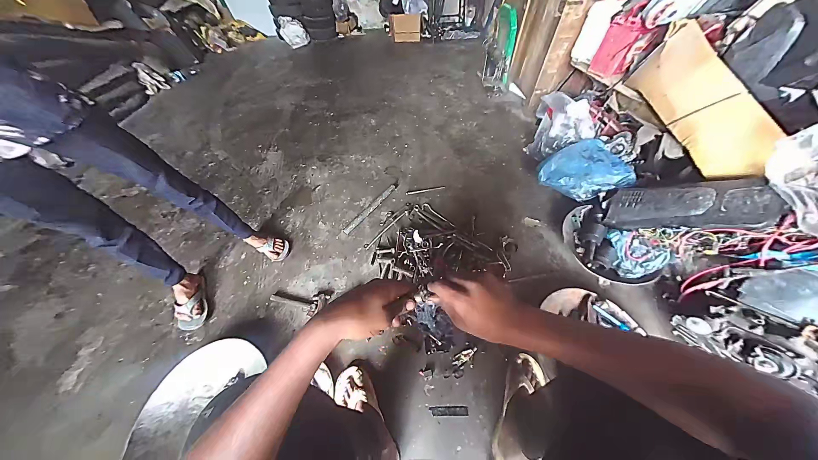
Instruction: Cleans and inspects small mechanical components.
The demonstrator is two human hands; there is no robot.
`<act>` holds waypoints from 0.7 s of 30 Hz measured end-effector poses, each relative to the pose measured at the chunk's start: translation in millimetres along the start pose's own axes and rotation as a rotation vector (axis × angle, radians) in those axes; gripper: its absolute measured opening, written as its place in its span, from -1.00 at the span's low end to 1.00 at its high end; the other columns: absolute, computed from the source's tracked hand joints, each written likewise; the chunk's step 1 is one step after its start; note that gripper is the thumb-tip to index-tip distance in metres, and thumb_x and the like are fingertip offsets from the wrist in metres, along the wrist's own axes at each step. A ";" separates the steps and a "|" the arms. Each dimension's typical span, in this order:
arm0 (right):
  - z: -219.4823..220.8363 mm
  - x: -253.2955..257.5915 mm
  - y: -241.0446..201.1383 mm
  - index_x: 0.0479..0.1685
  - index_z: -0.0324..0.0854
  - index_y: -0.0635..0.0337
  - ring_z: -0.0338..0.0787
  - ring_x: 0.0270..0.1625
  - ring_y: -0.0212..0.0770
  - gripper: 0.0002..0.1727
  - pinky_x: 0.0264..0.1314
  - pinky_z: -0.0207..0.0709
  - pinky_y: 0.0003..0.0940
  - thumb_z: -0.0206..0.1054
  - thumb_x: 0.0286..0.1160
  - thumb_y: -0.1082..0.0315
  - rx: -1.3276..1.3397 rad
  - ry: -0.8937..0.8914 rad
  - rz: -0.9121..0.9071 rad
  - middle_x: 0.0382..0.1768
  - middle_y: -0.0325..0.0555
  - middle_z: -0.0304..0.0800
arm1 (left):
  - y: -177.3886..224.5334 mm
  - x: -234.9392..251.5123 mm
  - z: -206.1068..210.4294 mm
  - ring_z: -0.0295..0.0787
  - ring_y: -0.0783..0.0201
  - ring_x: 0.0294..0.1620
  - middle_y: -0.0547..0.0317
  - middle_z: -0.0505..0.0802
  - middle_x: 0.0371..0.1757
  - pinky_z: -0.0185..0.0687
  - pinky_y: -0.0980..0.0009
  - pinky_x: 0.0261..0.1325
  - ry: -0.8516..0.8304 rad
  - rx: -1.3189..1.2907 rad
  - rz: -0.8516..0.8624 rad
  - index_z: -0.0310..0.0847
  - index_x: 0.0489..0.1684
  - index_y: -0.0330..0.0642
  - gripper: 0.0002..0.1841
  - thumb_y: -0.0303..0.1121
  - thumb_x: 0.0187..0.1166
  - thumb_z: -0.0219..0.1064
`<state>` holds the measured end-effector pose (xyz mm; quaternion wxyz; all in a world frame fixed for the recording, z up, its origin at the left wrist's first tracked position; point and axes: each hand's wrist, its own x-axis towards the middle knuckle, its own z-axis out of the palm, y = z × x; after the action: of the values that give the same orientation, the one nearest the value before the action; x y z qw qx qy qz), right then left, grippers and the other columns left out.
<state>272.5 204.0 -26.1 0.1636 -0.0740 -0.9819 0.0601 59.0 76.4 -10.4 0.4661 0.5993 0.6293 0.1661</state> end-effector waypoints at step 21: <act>-5.3 -5.0 -2.3 0.10 0.68 0.20 0.78 -0.35 0.04 -0.76 -0.44 0.66 -0.12 0.10 0.71 0.45 -0.378 0.037 -0.385 -0.27 0.02 0.75 | 2.4 2.6 1.8 0.77 0.41 -0.30 0.22 0.84 -0.18 0.76 0.39 -0.13 -0.128 -0.069 0.032 0.68 0.24 -0.13 -0.71 -0.22 0.82 0.14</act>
<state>278.6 201.4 -22.4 0.1733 0.0840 -0.9685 -0.1577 62.3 78.7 -10.5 0.5230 0.6025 0.5823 0.1563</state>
